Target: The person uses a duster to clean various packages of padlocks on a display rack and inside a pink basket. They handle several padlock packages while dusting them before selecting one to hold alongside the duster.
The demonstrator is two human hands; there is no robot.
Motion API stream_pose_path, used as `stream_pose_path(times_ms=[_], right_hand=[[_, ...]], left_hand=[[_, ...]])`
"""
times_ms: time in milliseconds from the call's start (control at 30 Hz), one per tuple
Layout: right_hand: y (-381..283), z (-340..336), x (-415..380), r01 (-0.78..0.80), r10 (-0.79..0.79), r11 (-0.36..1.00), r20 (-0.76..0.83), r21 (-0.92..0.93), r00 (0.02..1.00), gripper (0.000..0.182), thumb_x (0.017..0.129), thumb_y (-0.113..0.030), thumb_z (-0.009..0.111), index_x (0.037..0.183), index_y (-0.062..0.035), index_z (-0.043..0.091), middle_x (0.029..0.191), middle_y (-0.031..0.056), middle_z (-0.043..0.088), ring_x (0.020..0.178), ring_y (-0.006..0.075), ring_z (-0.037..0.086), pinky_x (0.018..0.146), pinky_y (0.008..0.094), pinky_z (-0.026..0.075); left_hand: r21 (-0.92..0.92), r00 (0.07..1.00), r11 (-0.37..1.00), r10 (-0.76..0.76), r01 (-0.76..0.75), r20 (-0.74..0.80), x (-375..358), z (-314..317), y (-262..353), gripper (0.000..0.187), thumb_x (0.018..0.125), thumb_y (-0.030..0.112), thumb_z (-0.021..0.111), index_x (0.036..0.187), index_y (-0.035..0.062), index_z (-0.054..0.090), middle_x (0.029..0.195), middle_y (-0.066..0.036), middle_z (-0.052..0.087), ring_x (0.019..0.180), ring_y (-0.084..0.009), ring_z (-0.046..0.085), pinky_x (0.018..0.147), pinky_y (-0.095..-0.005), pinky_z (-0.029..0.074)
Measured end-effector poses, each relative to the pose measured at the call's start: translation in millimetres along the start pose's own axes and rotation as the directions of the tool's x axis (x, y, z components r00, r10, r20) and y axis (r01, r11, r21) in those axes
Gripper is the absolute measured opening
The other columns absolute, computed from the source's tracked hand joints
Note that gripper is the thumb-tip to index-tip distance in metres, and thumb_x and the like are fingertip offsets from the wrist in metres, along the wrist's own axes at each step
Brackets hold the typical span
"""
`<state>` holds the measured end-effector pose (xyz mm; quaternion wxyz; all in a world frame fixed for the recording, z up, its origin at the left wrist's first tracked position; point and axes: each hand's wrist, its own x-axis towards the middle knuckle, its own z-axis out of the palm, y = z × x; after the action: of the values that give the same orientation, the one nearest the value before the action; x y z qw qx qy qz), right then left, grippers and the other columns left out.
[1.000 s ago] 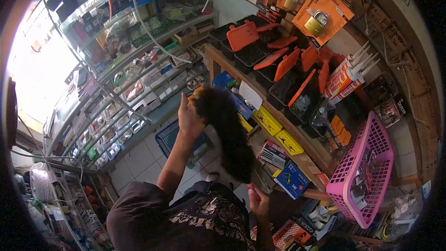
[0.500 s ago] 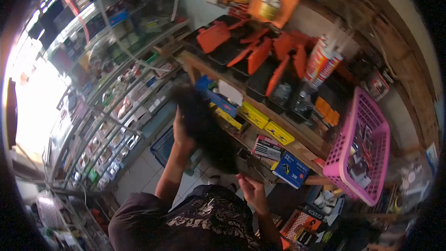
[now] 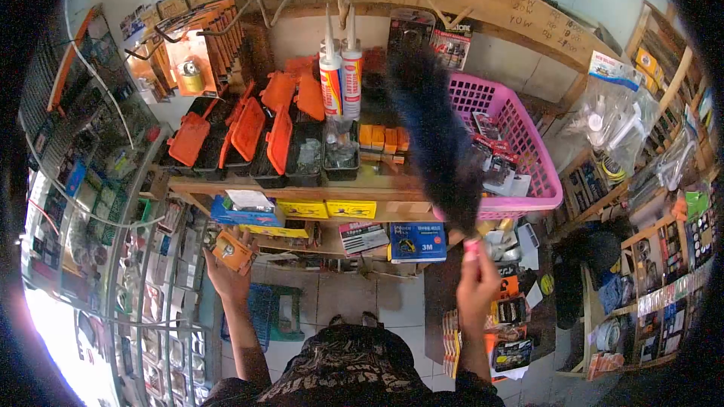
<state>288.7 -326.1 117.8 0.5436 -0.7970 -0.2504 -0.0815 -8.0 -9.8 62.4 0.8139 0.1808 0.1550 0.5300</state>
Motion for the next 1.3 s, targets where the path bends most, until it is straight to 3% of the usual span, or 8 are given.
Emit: stream_pose_path(times_ms=[333, 467, 633, 800, 867, 1033, 1167, 1300], right_hand=[[-40.4, -69.1, 144.6, 0.134, -0.120, 0.715, 0.068, -0.687, 0.990, 0.031, 0.085, -0.015, 0.066, 0.114, -0.0062, 0.065, 0.103, 0.0189, 0.068, 0.096, 0.0358, 0.065, 0.082, 0.0442, 0.049], [-53.7, -55.5, 170.1, 0.098, 0.022, 0.669, 0.151, -0.736, 0.988, 0.037, 0.084, -0.019, 0.068, 0.118, -0.0060, 0.062, 0.107, 0.0207, 0.066, 0.099, 0.0373, 0.063, 0.083, 0.0449, 0.049], [-109.9, -12.5, 125.8, 0.355, -0.369, 0.809, 0.067, -0.469, 0.927, 0.041, 0.085, -0.017, 0.067, 0.123, -0.0070, 0.059, 0.114, 0.0176, 0.063, 0.099, 0.0347, 0.062, 0.087, 0.0435, 0.047], [-115.6, 84.1, 50.7, 0.566, -0.508, 0.785, 0.784, 0.251, 0.357, 0.042, 0.085, -0.022, 0.069, 0.124, -0.0087, 0.059, 0.114, 0.0144, 0.064, 0.105, 0.0305, 0.061, 0.091, 0.0401, 0.048], [-111.5, 122.4, 10.0, 0.479, -0.505, 0.775, 0.859, 0.412, 0.079, 0.033, 0.083, -0.021, 0.072, 0.113, -0.0074, 0.063, 0.110, 0.0144, 0.064, 0.095, 0.0305, 0.064, 0.081, 0.0388, 0.051], [-94.9, 186.8, -27.3, 0.384, -0.381, 0.795, 0.879, 0.470, -0.288, 0.027, 0.085, -0.019, 0.070, 0.110, -0.0065, 0.065, 0.097, 0.0156, 0.068, 0.087, 0.0340, 0.066, 0.074, 0.0412, 0.051], [-99.7, 213.6, -31.1, 0.280, -0.548, 0.786, 0.831, 0.551, -0.095, 0.018, 0.086, -0.017, 0.069, 0.097, -0.0027, 0.064, 0.083, 0.0128, 0.067, 0.077, 0.0295, 0.066, 0.069, 0.0390, 0.050], [-120.2, 249.5, -23.3, -0.195, -0.451, 0.843, 0.856, 0.502, 0.252, 0.015, 0.090, -0.016, 0.065, 0.091, -0.0013, 0.063, 0.079, 0.0063, 0.066, 0.072, 0.0135, 0.064, 0.065, 0.0305, 0.049]], left_hand=[[0.289, 0.958, 0.945, -0.214, 0.153, 0.190, 7.6, 3.6, -27.4, 0.073, 0.097, 0.063, 0.021, 0.140, 0.0056, 0.037, 0.132, -0.022, 0.052, 0.106, -0.0343, 0.061, 0.083, -0.0460, 0.055], [0.437, 0.924, 0.866, -0.343, 0.242, 0.169, -10.2, 11.3, -29.5, 0.079, 0.093, 0.068, 0.029, 0.137, 0.0035, 0.039, 0.126, -0.018, 0.056, 0.099, -0.0317, 0.064, 0.075, -0.0439, 0.058], [0.729, 0.833, 0.641, -0.522, 0.239, 0.186, -32.1, 5.9, -8.6, 0.084, 0.092, 0.068, 0.034, 0.145, 0.0035, 0.027, 0.130, -0.019, 0.053, 0.102, -0.0277, 0.064, 0.073, -0.0377, 0.055], [0.843, 0.642, 0.523, -0.689, 0.121, 0.336, -49.4, 2.8, -17.0, 0.087, 0.093, 0.061, 0.044, 0.149, 0.0081, 0.004, 0.127, -0.020, 0.055, 0.097, -0.0271, 0.065, 0.069, -0.0348, 0.053], [0.900, 0.454, 0.420, -0.828, 0.115, 0.329, -53.1, 2.4, -19.9, 0.090, 0.092, 0.063, 0.044, 0.150, 0.0075, 0.004, 0.126, -0.020, 0.056, 0.097, -0.0248, 0.065, 0.069, -0.0337, 0.053], [0.926, 0.500, 0.368, -0.819, 0.080, 0.282, -61.8, -18.2, 0.2, 0.092, 0.091, 0.068, 0.040, 0.151, 0.0074, 0.007, 0.130, -0.019, 0.054, 0.098, -0.0244, 0.065, 0.071, -0.0331, 0.054], [0.688, 0.727, 0.589, -0.674, 0.424, 0.129, -54.6, -26.8, 47.5, 0.084, 0.093, 0.069, 0.033, 0.149, 0.0069, 0.022, 0.133, -0.018, 0.054, 0.108, -0.0293, 0.062, 0.082, -0.0408, 0.053], [0.418, 0.856, 0.881, -0.380, 0.221, 0.349, -30.2, -16.2, 84.7, 0.077, 0.095, 0.062, 0.038, 0.146, 0.0051, 0.028, 0.129, -0.017, 0.056, 0.107, -0.0276, 0.061, 0.086, -0.0404, 0.052]])
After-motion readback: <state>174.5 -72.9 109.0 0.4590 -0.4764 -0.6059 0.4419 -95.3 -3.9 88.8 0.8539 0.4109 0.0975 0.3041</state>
